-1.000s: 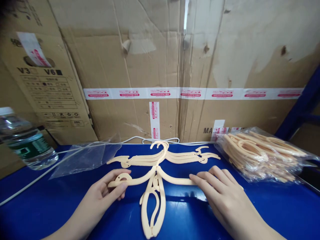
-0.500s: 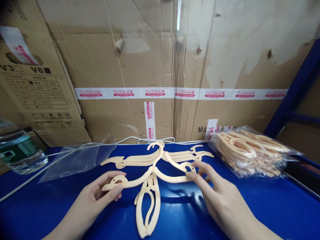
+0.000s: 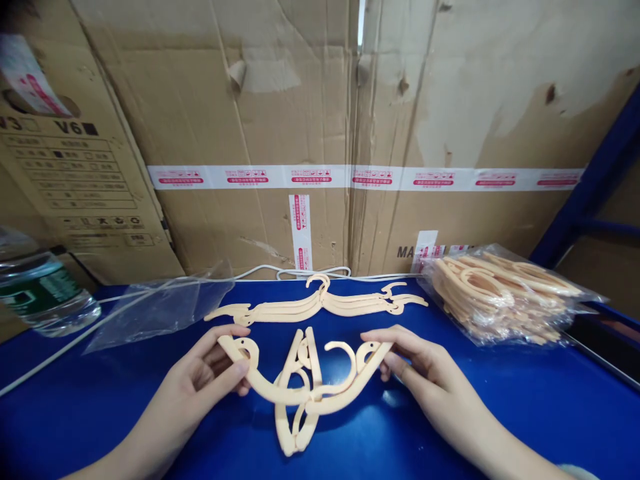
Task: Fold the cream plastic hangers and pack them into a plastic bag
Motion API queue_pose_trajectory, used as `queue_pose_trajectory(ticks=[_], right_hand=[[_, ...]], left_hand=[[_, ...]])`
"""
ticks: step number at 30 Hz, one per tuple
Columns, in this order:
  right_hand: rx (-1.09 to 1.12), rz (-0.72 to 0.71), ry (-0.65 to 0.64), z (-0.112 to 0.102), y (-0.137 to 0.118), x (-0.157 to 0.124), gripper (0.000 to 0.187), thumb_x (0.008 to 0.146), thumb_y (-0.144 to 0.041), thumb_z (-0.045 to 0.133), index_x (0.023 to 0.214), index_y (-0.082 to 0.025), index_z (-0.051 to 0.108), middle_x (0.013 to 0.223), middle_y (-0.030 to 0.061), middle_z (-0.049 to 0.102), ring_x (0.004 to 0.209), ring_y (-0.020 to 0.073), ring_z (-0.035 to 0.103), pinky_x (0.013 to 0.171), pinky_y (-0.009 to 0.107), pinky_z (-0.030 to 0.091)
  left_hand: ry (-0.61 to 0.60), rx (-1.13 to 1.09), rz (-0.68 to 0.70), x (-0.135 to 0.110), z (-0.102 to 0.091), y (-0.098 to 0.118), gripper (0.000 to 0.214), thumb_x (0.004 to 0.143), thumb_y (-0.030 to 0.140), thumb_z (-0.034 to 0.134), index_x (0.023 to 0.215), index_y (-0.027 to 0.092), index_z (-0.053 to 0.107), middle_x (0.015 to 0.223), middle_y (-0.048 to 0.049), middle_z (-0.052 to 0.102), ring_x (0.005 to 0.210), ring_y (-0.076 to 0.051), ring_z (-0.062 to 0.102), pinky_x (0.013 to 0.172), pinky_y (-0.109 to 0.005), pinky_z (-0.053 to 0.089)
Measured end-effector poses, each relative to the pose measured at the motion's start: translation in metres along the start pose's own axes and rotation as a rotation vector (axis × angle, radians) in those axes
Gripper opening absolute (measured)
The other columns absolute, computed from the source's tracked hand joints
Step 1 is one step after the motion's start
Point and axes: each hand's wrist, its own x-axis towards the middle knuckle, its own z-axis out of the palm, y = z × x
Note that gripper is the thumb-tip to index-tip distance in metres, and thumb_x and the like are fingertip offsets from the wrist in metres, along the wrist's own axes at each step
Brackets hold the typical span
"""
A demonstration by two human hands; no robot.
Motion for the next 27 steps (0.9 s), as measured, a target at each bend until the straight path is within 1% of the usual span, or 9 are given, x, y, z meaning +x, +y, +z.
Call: queue_pose_trajectory(ticks=[2,6,10,12,14,17,20,24,27], right_hand=[[0.150,0.030,-0.012,0.009,0.001,-0.003,0.036,0.089,-0.048,0.064,0.116,-0.024,0.059,0.079,0.0019,0.066,0.067,0.0169,0.062,0.063,0.028,0.055],[0.307,0.020,0.013,0.024,0.003,-0.011,0.034,0.092,-0.042,0.064,0.116,-0.032,0.041,0.083,-0.0025,0.067,0.074,0.0151,0.064,0.068,0.025,0.054],[0.111,-0.057,-0.166,0.028,-0.007,-0.019,0.008,0.096,-0.034,0.059,0.094,-0.028,0.053,0.087,-0.0020,0.067,0.082,0.0156,0.067,0.074,0.024,0.056],[-0.022,-0.133,-0.298,0.027,-0.014,-0.023,0.009,0.097,-0.030,0.056,0.091,-0.028,0.063,0.093,-0.0003,0.069,0.089,0.0170,0.068,0.080,0.024,0.056],[-0.103,-0.207,-0.357,0.026,-0.019,-0.027,0.015,0.097,-0.027,0.055,0.102,-0.032,0.069,0.105,0.0001,0.072,0.104,0.0199,0.067,0.090,0.026,0.055],[-0.201,-0.276,-0.366,0.024,-0.017,-0.033,0.029,0.096,-0.028,0.057,0.121,-0.039,0.066,0.120,-0.0017,0.070,0.121,0.0234,0.059,0.100,0.031,0.052],[-0.293,-0.300,-0.361,0.022,-0.007,-0.038,0.038,0.096,-0.030,0.057,0.132,-0.042,0.059,0.130,-0.0030,0.064,0.127,0.0241,0.054,0.104,0.036,0.048],[-0.361,-0.282,-0.318,0.019,0.004,-0.040,0.042,0.095,-0.034,0.059,0.137,-0.042,0.054,0.138,-0.0027,0.058,0.130,0.0246,0.050,0.105,0.036,0.046],[-0.382,-0.285,-0.277,0.018,0.006,-0.038,0.043,0.095,-0.035,0.060,0.136,-0.042,0.054,0.138,-0.0030,0.058,0.130,0.0245,0.050,0.105,0.036,0.045]], left_hand=[[-0.028,0.010,0.011,-0.004,0.006,0.003,0.030,0.087,0.031,0.070,0.112,0.026,0.055,0.076,0.0042,0.062,0.064,-0.013,0.061,0.060,-0.021,0.054],[-0.100,0.035,-0.004,-0.013,0.015,0.011,0.034,0.089,0.029,0.066,0.118,0.028,0.049,0.081,0.0020,0.063,0.074,-0.016,0.062,0.061,-0.022,0.056],[-0.166,0.089,0.019,-0.020,0.020,0.013,0.038,0.090,0.026,0.063,0.123,0.028,0.044,0.085,0.0005,0.066,0.075,-0.015,0.063,0.062,-0.022,0.057],[-0.151,0.087,0.041,-0.021,0.020,0.011,0.043,0.089,0.026,0.064,0.125,0.030,0.042,0.084,0.0011,0.065,0.074,-0.015,0.064,0.061,-0.021,0.057],[-0.109,0.053,0.065,-0.022,0.021,0.010,0.046,0.086,0.024,0.068,0.123,0.031,0.042,0.084,0.0023,0.063,0.071,-0.014,0.064,0.057,-0.020,0.057],[-0.079,0.035,0.060,-0.023,0.021,0.012,0.031,0.082,0.020,0.071,0.105,0.027,0.051,0.085,0.0026,0.062,0.067,-0.013,0.064,0.054,-0.020,0.057],[-0.184,0.176,0.066,-0.024,0.021,0.019,0.006,0.085,0.019,0.067,0.086,0.022,0.061,0.094,-0.0027,0.067,0.081,-0.016,0.068,0.063,-0.021,0.058],[-0.288,0.280,0.190,-0.026,0.019,0.022,0.018,0.087,0.016,0.062,0.100,0.025,0.072,0.123,-0.0069,0.064,0.096,-0.020,0.070,0.077,-0.026,0.060],[-0.303,0.304,0.257,-0.029,0.018,0.020,0.030,0.085,0.016,0.064,0.112,0.029,0.071,0.130,-0.0073,0.063,0.099,-0.022,0.071,0.084,-0.029,0.060]])
